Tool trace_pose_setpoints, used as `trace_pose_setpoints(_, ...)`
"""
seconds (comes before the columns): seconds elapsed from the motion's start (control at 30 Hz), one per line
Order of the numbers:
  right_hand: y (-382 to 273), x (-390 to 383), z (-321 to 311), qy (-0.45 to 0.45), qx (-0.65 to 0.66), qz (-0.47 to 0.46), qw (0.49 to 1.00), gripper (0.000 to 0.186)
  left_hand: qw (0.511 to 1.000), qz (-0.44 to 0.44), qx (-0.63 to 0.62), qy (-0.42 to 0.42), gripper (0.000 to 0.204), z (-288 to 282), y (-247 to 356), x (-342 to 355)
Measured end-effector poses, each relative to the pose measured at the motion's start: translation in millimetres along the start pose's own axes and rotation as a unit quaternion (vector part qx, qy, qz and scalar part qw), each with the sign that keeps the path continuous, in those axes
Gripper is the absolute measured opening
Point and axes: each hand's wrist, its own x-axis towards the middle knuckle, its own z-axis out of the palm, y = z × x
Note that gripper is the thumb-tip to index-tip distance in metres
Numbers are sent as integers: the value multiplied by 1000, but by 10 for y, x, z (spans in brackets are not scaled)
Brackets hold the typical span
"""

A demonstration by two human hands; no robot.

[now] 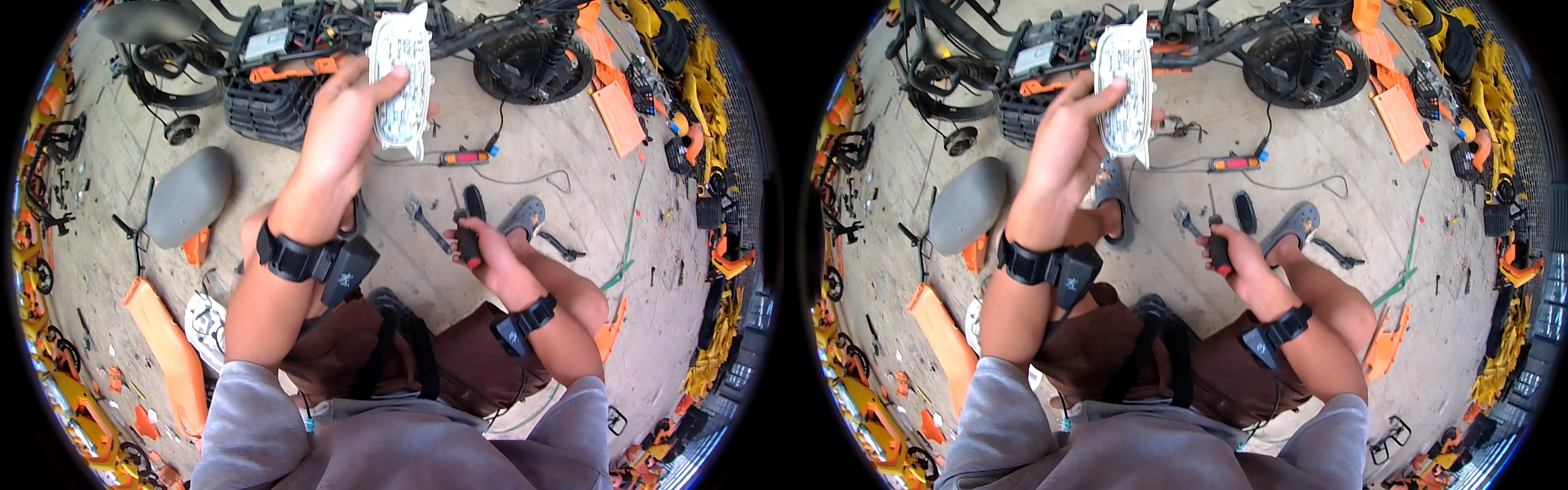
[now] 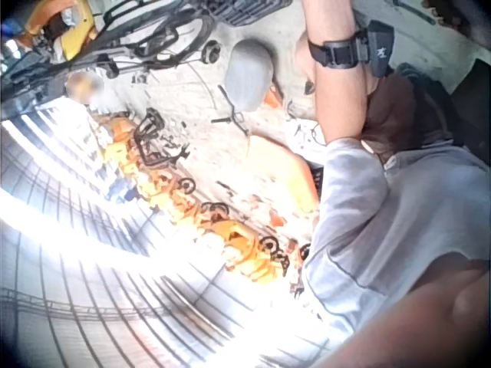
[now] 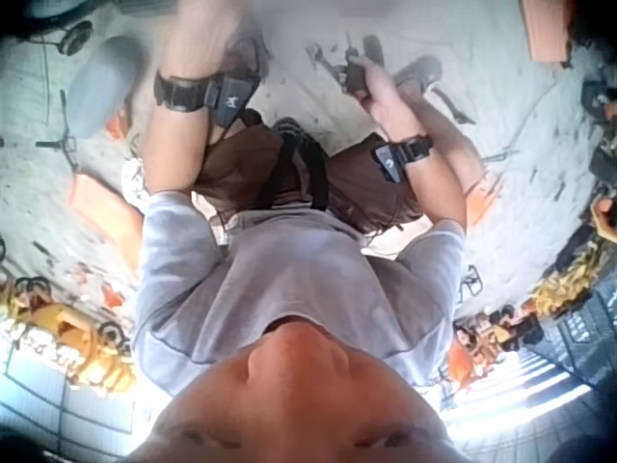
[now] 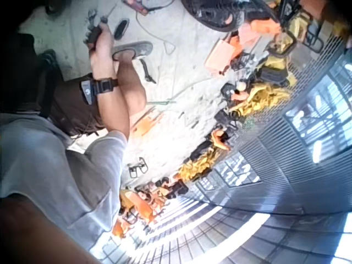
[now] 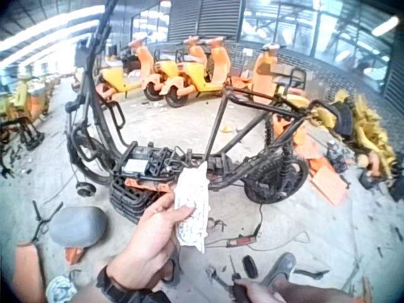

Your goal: The person sits on the floor and uses a screwdriver to adjust components on a white scooter headlight assembly. They repeatedly probe and tighten small areas on the back of the unit while holding it in their hands.

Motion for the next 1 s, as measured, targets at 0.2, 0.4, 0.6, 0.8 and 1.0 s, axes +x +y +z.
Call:
trace_pose_setpoints(0.2, -180, -330, 267, -65, -65, -121, 988, 28, 997, -77, -21, -8, 28, 69, 37, -75)
trace_pose_setpoints(0.4, -284, -492, 289, -63, -63, -172, 981, 34, 994, -106, -1, -16, 28, 221, -20, -106)
trace_pose_setpoints(0.6, -290, -582, 287, -56, -52, -190, 979, 38, 993, -110, 40, -20, 29, 248, -75, -120)
trace_pose_setpoints(0.8, -308, -382, 85, 6, -56, -219, 974, 37, 992, -32, 117, -30, 31, 231, -328, 47)
trace_pose_setpoints(1.0, -180, 45, -301, 62, -77, -109, 989, 27, 982, 6, 178, -58, 34, 509, -714, 98)
